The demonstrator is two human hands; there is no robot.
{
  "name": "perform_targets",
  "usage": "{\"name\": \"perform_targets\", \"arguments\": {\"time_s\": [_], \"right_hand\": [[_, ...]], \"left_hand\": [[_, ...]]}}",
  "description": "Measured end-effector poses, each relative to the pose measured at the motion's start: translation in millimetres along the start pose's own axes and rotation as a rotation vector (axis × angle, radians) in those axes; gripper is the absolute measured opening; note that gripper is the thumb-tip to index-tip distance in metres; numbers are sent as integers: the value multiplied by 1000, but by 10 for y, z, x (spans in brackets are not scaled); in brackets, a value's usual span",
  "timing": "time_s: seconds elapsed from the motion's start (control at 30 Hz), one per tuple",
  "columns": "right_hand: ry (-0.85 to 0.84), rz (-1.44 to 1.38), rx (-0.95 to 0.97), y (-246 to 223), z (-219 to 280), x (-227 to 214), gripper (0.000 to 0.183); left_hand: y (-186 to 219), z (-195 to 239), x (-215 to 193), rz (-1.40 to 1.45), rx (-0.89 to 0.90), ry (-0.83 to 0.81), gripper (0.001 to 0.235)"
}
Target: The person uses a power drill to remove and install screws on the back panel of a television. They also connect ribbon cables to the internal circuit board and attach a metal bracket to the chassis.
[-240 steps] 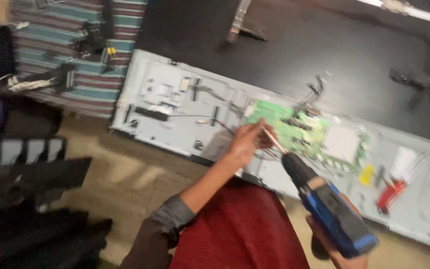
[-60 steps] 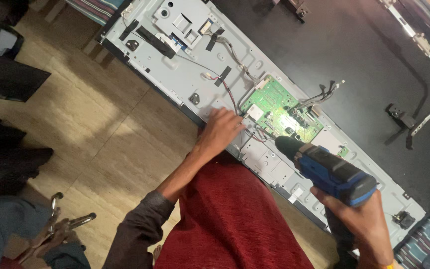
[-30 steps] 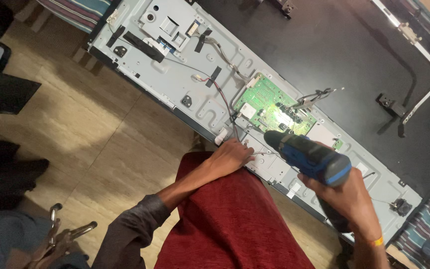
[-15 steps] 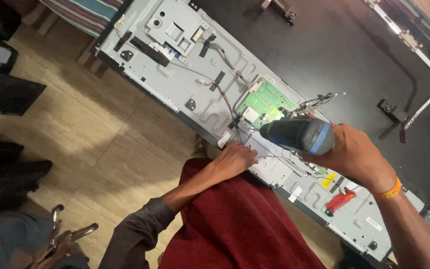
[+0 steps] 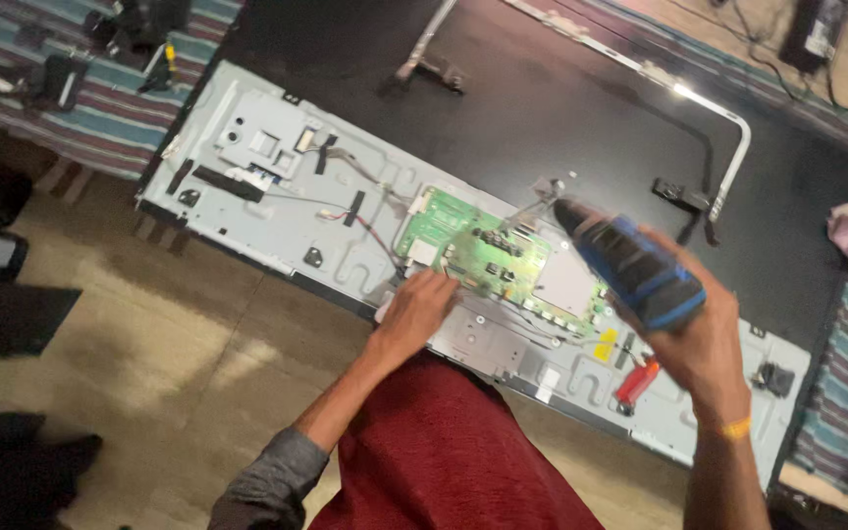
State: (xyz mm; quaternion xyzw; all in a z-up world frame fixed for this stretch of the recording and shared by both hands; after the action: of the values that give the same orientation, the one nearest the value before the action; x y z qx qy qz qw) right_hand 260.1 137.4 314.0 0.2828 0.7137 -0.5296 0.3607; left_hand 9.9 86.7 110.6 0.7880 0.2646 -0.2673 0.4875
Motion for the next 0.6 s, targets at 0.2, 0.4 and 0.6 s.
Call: {"name": "perform_targets", "arguments": {"time_s": [0.2, 0.4, 0.6], "right_hand": [[293, 419, -52, 1276, 162, -9, 74], [214, 627, -90, 2310, 435, 160, 76], [7, 581, -116, 2824, 408, 360, 90]], "left_hand": [[39, -292, -79, -33, -71, -35, 21], [41, -174, -284, -35, -178, 69, 17], [136, -160, -294, -62, -223, 144, 15]]}}
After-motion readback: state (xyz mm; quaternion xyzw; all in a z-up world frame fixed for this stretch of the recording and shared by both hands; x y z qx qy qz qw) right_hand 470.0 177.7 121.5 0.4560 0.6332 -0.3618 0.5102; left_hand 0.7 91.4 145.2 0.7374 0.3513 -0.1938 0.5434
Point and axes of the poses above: each hand's wrist, its own z-axis away from the middle knuckle, its own x-axis out of the palm, y = z × x, the point moved 7 cm from there along -z, towards the middle knuckle, and after that the axes turned 4 degrees about y, right-handed, at the moved point
